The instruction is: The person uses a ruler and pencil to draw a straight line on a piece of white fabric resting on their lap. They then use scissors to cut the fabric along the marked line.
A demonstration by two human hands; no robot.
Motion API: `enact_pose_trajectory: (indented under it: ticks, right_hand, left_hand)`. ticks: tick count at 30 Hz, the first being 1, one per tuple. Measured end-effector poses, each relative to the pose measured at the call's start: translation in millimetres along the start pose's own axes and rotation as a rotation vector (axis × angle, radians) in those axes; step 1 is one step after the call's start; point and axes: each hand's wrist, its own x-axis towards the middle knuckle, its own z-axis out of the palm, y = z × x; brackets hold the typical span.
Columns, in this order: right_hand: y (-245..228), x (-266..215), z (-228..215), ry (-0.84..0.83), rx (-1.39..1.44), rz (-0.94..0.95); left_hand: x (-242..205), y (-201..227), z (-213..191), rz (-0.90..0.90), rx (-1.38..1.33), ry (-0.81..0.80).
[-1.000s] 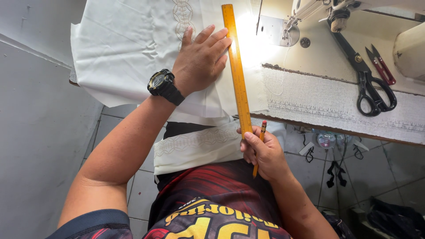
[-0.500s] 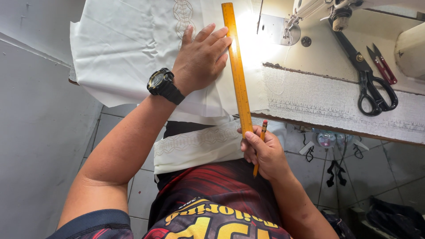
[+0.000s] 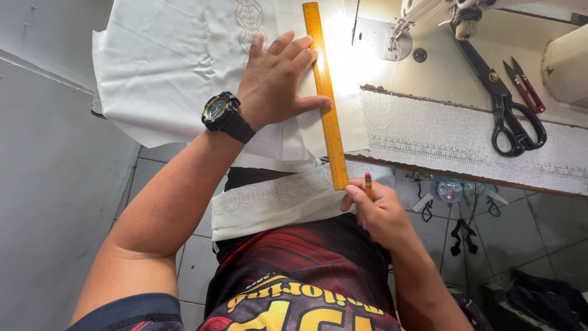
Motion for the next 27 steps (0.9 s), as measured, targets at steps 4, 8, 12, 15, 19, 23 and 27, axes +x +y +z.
enact_pose_trajectory:
  ticks: [4,8,12,15,19,23,27]
  right_hand:
    - [-52,-9,-22,0.15,-0.396,-0.093]
    - [-90,36,-23,0.331,-0.283,-0.388]
    - [-116,126,-1,0.322,-0.424,-0.642]
    - [-122,171,9,0.325,-0.288,-0.524]
    - [-119,197,6,0.226,-0.316,-0.518]
    - [-120,207,6,0.209,-0.329,-0.474]
    - [-124,198,1,0.182,-0.38,-0.431]
  left_hand:
    - [4,-2,-3,0.023,0.038,-0.062]
    - [14,-2,-6,0.024,0.09,-0.156]
    - [17,6,-18,0.008,0.12,-0.204]
    - [16,6,-17,-0.018,0.101,-0.2]
    - [15,3,-12,-0.022,0.08,-0.179]
    - [13,1,-8,0.01,0.097,-0.092]
    - [12,1,-8,0.016,0.089,-0.083]
